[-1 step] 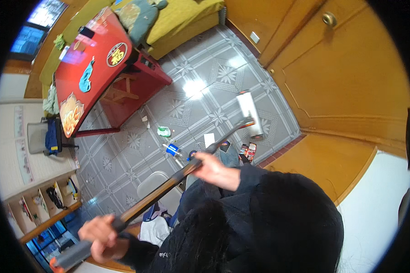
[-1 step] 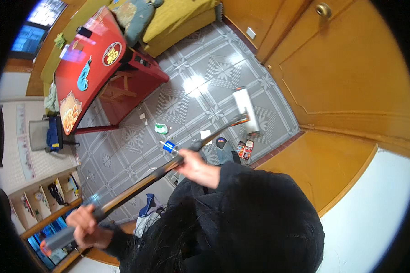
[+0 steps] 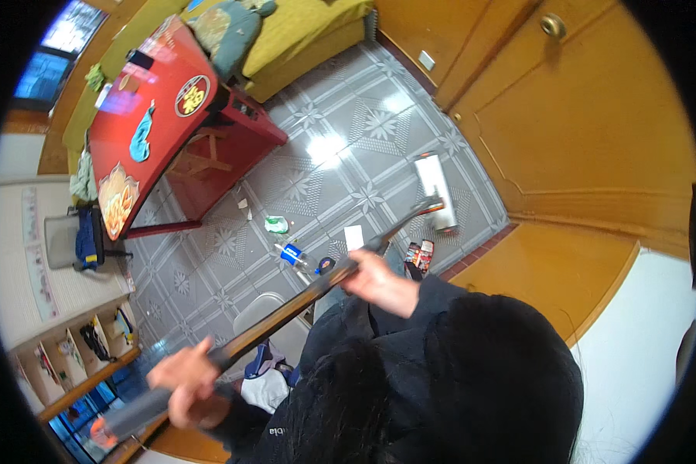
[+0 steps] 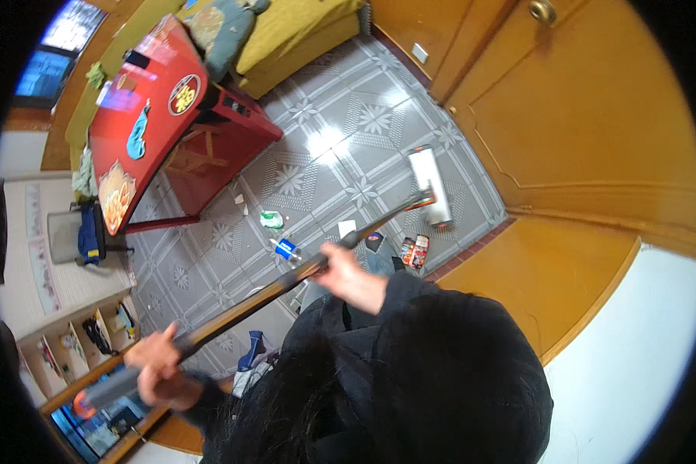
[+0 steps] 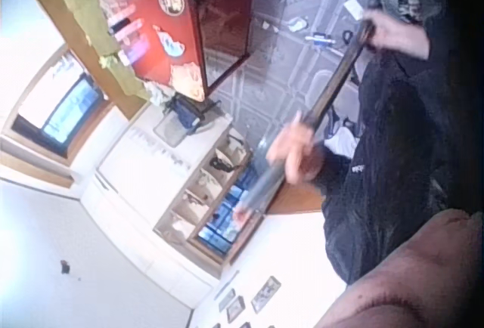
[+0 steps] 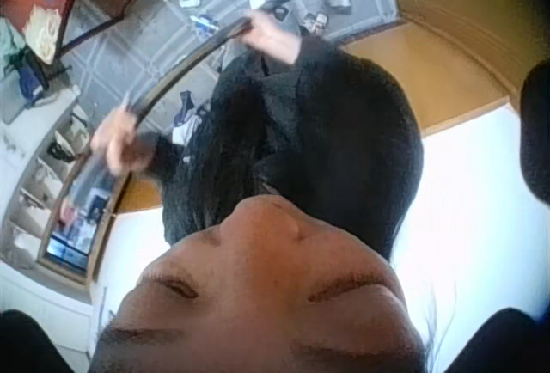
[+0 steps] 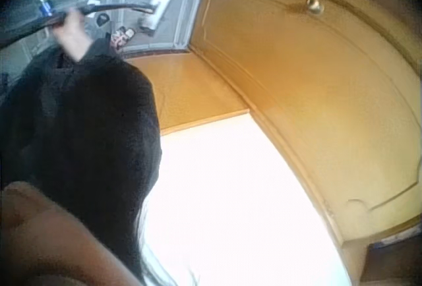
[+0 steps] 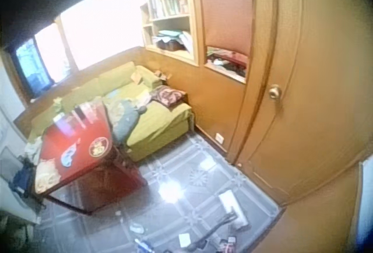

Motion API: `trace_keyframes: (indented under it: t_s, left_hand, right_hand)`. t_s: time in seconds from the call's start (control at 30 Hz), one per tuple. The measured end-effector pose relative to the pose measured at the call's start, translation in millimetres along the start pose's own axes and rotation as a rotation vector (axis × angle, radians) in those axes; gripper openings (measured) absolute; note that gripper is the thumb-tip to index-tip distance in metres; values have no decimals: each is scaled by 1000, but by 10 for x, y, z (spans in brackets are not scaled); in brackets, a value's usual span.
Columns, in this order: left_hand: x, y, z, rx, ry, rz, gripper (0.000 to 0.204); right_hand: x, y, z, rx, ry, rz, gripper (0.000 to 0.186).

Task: The person mops the tiled floor of a cluttered living area using a long-handled mop. They move around furniture, including a red table and a yellow sofa, and briefly pick up a small item from a shelf before continuing to mop.

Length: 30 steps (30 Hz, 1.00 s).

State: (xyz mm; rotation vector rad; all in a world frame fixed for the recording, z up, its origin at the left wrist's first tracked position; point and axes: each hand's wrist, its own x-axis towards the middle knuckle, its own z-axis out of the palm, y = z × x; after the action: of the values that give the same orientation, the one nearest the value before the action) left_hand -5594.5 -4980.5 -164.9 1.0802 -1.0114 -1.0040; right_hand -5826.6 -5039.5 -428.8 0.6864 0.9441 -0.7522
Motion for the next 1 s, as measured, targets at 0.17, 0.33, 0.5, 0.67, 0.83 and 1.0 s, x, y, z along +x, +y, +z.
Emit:
trace_keyframes:
  t_s: [0.17,0.33,0.5,0.67,0.83,1.0]
  left_hand:
    - [-170,-1796,878,-118,-549,-253,12]
    - [-169,-2033,452,-234,-601,-210,14]
    - [193,-1540,-651,-241,-566,-170,22]
    - [493,-610,-1781,-206,-462,-47,24]
    - [378,346,-2819,-46,-359,122,27]
    - [-225,906,-3496,198,6,211,25]
  right_hand:
    - [1267,-1600,-1571,-129,373,-518,33]
    - [1629,-1222,-1679,-162,486,-678,24]
    - [1854,111,-1150,-176,285,-441,25]
    - [1850,1852,-154,-134,198,-318,30]
    - [1798,3403,785,-383,140,-63,34]
    - [1853,4632,1297,-672,83,122,33]
